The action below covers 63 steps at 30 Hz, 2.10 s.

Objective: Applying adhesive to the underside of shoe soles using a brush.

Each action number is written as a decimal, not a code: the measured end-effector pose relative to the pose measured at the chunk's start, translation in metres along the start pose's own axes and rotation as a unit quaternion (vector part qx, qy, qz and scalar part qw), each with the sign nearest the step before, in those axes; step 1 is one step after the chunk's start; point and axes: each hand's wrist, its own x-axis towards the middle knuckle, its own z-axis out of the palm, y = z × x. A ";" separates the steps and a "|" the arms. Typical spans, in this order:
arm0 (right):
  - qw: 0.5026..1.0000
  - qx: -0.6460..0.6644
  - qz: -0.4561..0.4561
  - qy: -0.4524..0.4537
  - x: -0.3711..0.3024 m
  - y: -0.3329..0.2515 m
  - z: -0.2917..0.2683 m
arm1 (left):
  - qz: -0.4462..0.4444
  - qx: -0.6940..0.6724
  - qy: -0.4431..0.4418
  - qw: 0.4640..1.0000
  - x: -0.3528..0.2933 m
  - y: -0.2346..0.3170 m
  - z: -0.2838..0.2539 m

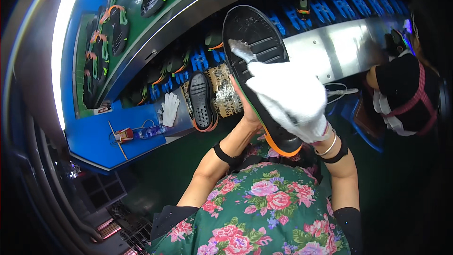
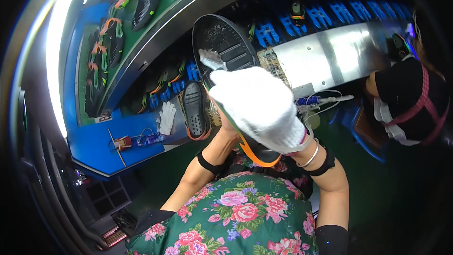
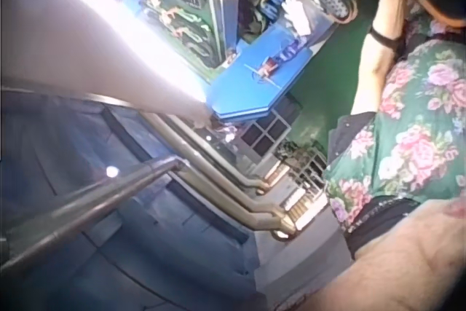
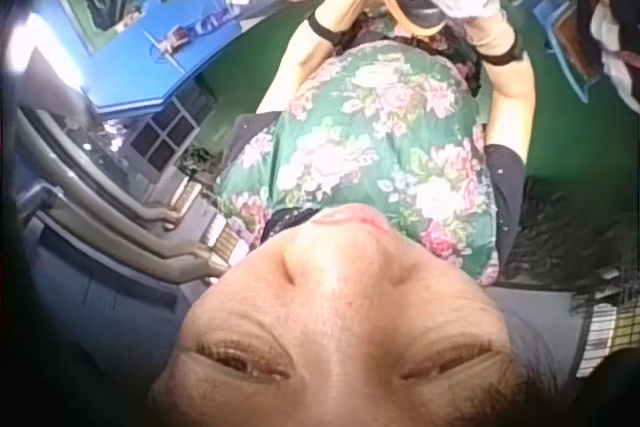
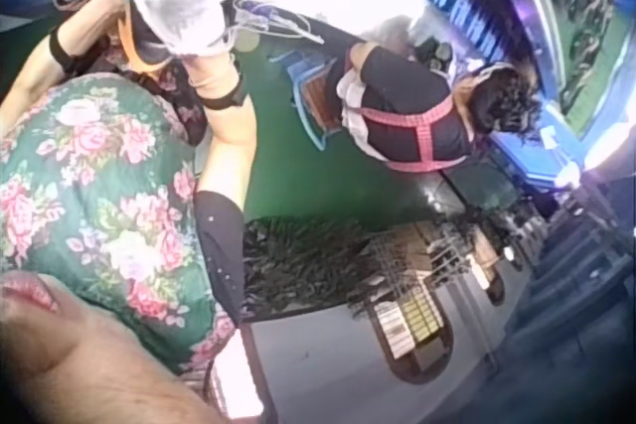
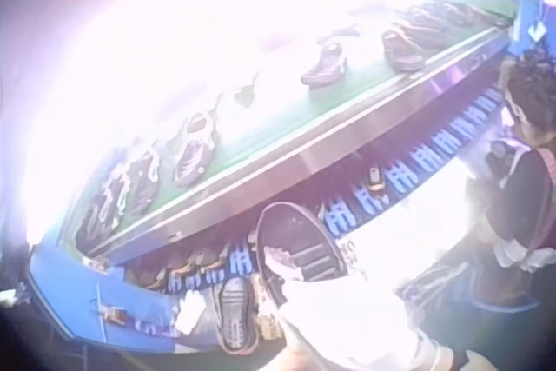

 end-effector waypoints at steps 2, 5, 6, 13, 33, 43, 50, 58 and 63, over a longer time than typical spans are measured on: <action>0.999 -0.001 -0.028 -0.016 -0.006 -0.004 0.005 | -0.049 -0.056 -0.078 0.994 0.000 -0.004 -0.012; 0.997 0.063 0.007 -0.044 -0.013 -0.009 -0.010 | -0.067 -0.096 -0.108 0.987 -0.001 -0.007 -0.021; 0.995 0.088 0.028 -0.045 -0.014 -0.006 -0.015 | -0.060 -0.101 -0.101 0.988 0.001 -0.008 -0.024; 0.999 0.022 -0.046 0.009 -0.018 0.011 0.005 | -0.053 -0.023 -0.035 0.998 0.006 -0.006 -0.018; 0.996 0.063 -0.035 -0.046 -0.038 0.007 -0.008 | -0.107 -0.030 -0.143 0.983 0.021 0.010 -0.017; 0.994 0.065 0.000 -0.083 -0.055 -0.004 -0.010 | -0.145 -0.090 -0.107 0.979 0.023 0.019 -0.007; 0.994 0.072 0.045 -0.066 -0.053 0.000 -0.021 | -0.133 -0.027 -0.138 0.981 0.032 0.032 -0.011; 0.993 0.113 0.035 -0.025 -0.063 0.013 -0.026 | -0.129 -0.037 -0.144 0.980 0.038 0.039 -0.006; 0.993 0.084 0.020 -0.078 -0.068 -0.010 -0.021 | -0.123 -0.001 -0.149 0.981 0.041 0.042 -0.007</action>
